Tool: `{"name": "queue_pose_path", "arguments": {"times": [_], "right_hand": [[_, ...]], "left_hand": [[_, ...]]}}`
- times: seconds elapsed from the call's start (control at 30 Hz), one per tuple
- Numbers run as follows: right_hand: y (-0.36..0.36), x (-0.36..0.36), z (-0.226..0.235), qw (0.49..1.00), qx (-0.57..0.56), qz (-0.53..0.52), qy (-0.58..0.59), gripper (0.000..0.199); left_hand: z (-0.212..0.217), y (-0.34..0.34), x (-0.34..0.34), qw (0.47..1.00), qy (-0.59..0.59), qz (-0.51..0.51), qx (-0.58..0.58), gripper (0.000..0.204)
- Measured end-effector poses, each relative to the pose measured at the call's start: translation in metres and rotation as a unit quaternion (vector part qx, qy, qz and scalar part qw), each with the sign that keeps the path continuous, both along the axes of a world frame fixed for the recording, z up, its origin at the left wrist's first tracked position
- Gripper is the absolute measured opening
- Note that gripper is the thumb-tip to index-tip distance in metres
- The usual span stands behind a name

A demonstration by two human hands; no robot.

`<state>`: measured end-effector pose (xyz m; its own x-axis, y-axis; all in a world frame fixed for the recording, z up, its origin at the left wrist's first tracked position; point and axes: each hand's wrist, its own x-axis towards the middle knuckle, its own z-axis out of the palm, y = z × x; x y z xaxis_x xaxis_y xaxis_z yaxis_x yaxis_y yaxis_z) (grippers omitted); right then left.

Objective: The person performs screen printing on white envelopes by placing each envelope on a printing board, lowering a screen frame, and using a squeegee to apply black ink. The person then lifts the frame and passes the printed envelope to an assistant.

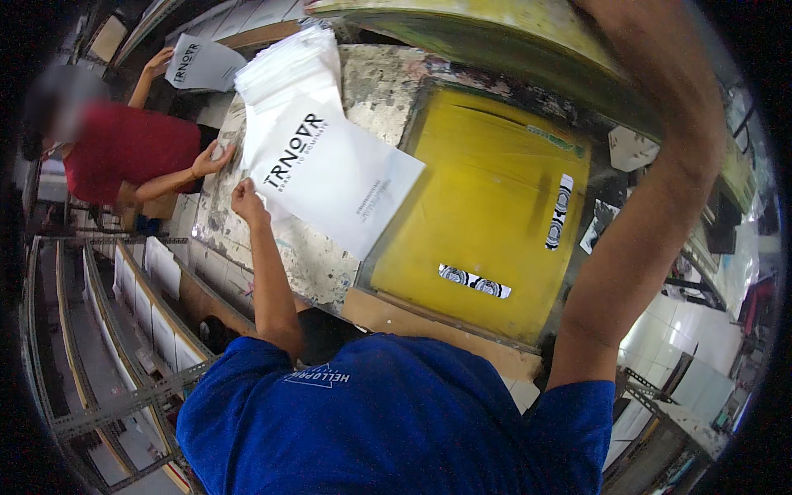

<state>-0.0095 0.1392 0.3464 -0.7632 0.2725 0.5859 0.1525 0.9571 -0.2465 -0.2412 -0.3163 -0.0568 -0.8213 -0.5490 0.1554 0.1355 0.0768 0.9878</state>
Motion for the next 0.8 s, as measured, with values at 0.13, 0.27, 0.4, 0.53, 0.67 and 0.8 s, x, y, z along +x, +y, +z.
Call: {"name": "queue_pose_path", "arguments": {"times": [0.13, 0.27, 0.4, 0.53, 0.67, 0.8], "right_hand": [[0.010, 0.001, -0.002, 0.997, -0.011, 0.049, 0.066, 0.043], [0.009, 0.001, -0.008, 0.996, -0.035, 0.059, 0.052, 0.043], [0.011, 0.000, -0.011, 0.994, -0.059, 0.071, 0.050, 0.043], [0.012, 0.000, -0.008, 0.993, -0.078, 0.076, 0.048, 0.043], [0.013, -0.001, -0.008, 0.991, -0.088, 0.085, 0.050, 0.043], [0.013, -0.002, -0.008, 0.989, -0.104, 0.092, 0.053, 0.043]], "left_hand": [[0.002, -0.080, -0.009, 0.989, -0.044, 0.136, -0.039, 0.018], [0.024, -0.062, 0.001, 0.920, -0.044, 0.289, -0.260, 0.032], [0.049, 0.021, 0.049, 0.869, 0.175, 0.044, -0.460, 0.027], [0.027, 0.121, 0.106, 0.805, 0.111, -0.173, -0.556, 0.028], [0.005, 0.138, 0.129, 0.791, 0.050, -0.196, -0.577, 0.032], [-0.002, 0.140, 0.131, 0.793, 0.056, -0.183, -0.578, 0.029]]}}
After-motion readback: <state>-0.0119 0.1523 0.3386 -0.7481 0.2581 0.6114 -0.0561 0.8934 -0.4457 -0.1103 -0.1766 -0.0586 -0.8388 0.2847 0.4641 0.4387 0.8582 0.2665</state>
